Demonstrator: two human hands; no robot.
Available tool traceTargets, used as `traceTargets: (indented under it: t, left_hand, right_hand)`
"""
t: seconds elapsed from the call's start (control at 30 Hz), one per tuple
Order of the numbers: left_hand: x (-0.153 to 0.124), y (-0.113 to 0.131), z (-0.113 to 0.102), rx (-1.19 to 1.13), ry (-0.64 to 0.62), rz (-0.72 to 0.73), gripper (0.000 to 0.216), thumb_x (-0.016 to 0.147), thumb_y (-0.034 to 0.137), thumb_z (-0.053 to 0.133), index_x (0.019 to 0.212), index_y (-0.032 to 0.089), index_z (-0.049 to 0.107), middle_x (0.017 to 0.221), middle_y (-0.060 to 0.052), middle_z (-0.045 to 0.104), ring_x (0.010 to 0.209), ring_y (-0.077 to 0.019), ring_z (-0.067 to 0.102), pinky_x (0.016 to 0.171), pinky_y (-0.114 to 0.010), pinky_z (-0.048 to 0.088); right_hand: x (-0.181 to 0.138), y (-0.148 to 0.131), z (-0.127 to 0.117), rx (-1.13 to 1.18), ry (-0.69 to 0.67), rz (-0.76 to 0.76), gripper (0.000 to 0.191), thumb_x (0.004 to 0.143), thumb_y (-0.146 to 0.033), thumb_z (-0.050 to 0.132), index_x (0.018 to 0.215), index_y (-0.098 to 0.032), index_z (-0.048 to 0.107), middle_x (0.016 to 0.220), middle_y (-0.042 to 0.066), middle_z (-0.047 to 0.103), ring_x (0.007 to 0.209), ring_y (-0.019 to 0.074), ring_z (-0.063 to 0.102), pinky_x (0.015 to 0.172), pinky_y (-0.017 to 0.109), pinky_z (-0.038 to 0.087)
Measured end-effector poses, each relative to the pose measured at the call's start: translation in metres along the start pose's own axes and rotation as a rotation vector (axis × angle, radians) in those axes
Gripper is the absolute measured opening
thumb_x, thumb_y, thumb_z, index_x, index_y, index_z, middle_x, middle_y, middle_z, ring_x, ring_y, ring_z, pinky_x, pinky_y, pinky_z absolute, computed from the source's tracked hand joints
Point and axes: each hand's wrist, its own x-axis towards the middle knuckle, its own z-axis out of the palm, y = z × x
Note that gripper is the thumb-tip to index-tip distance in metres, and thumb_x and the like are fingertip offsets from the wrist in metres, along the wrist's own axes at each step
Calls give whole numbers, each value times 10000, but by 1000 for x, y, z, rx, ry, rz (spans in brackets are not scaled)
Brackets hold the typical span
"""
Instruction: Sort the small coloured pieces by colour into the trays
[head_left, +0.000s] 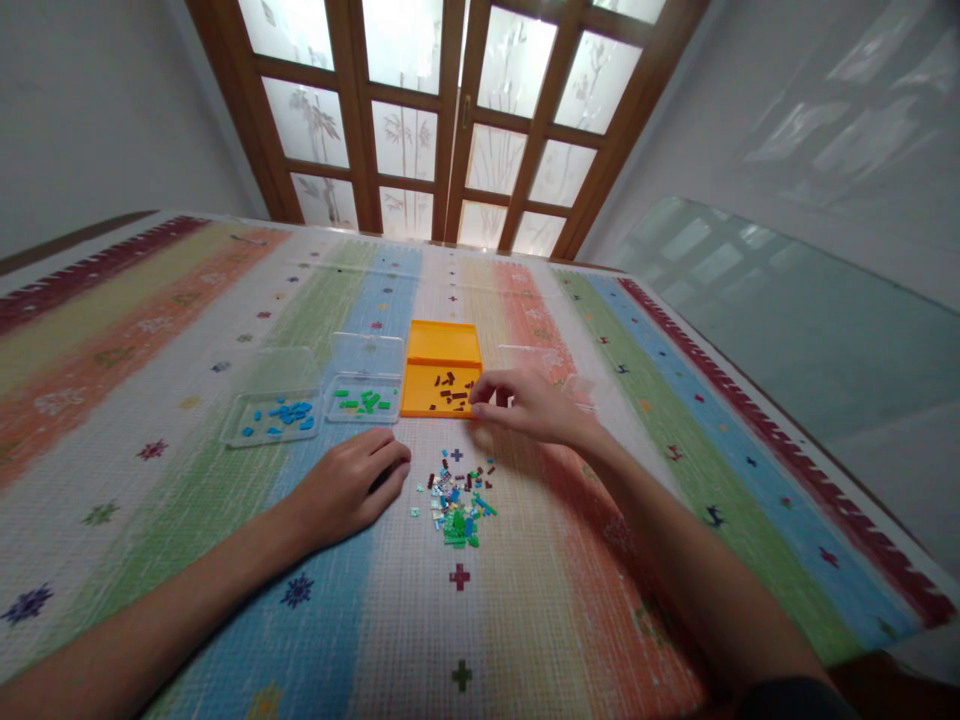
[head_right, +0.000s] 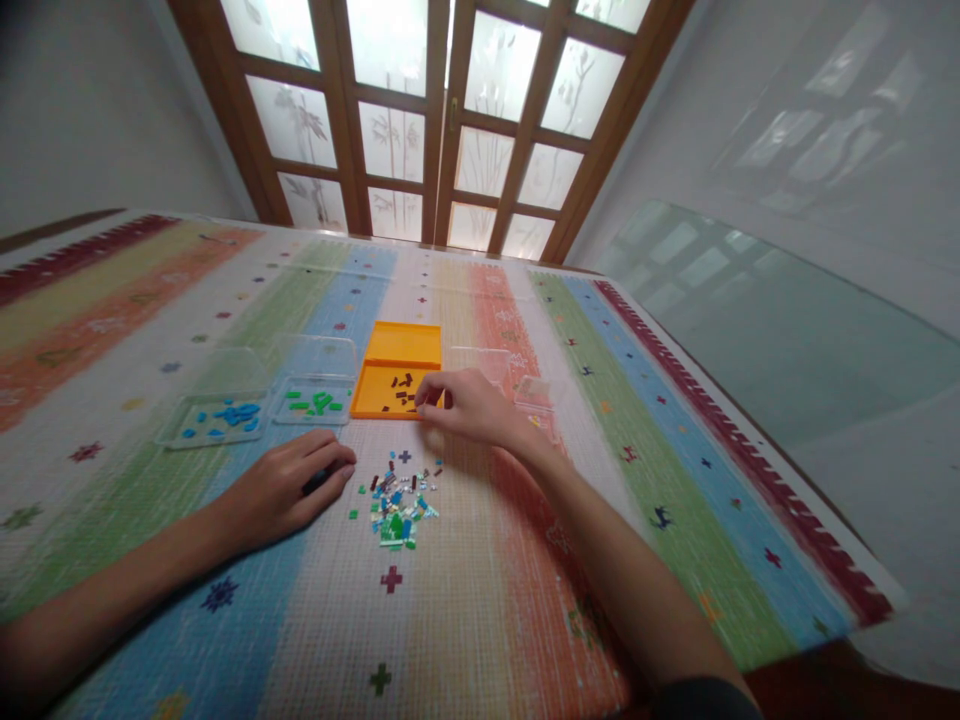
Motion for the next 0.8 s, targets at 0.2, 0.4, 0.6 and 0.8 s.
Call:
traceTargets:
  t: [0.2, 0.4, 0.6, 0.8]
  left_hand:
    - [0, -1, 1, 11, 4, 3, 208, 1018, 210, 432, 954, 150, 622, 873, -65, 606, 797, -190, 586, 740, -319, 486]
    - [0, -1, 1, -3, -1, 2, 214, 1019, 209, 428, 946, 147, 620, 871, -67, 604, 793, -193, 586, 725, -324, 491]
    - [0, -1, 2, 6, 4, 0, 220, 1020, 216, 426, 947, 148, 622, 870, -66, 608, 797, -193, 589, 733, -330, 494]
    - [0, -1, 0, -2, -6, -9, 230, 1020, 223, 420, 941, 154, 624, 873, -66, 614, 796, -188, 589, 731, -320, 497]
  right_hand:
    - [5, 11, 12, 111, 107, 34, 123, 899, -222, 597, 922, -155, 698, 833, 36, 710, 672, 120, 594, 638, 262, 450]
    - [5, 12, 20, 181, 165, 96, 260, 916, -266, 583, 1128, -166, 695, 1161, 105, 719, 709, 138, 643, 629, 293, 504]
    - [1, 5, 12, 55, 194, 110, 298, 887, -229, 584, 1160, -165, 686, 1035, 84, 735, 694, 151, 645, 621, 291, 497]
    - [-3, -1, 0, -25, 192, 9, 216, 866, -191, 579, 1051, -157, 685, 1018, 64, 704, 671, 115, 600, 660, 280, 460]
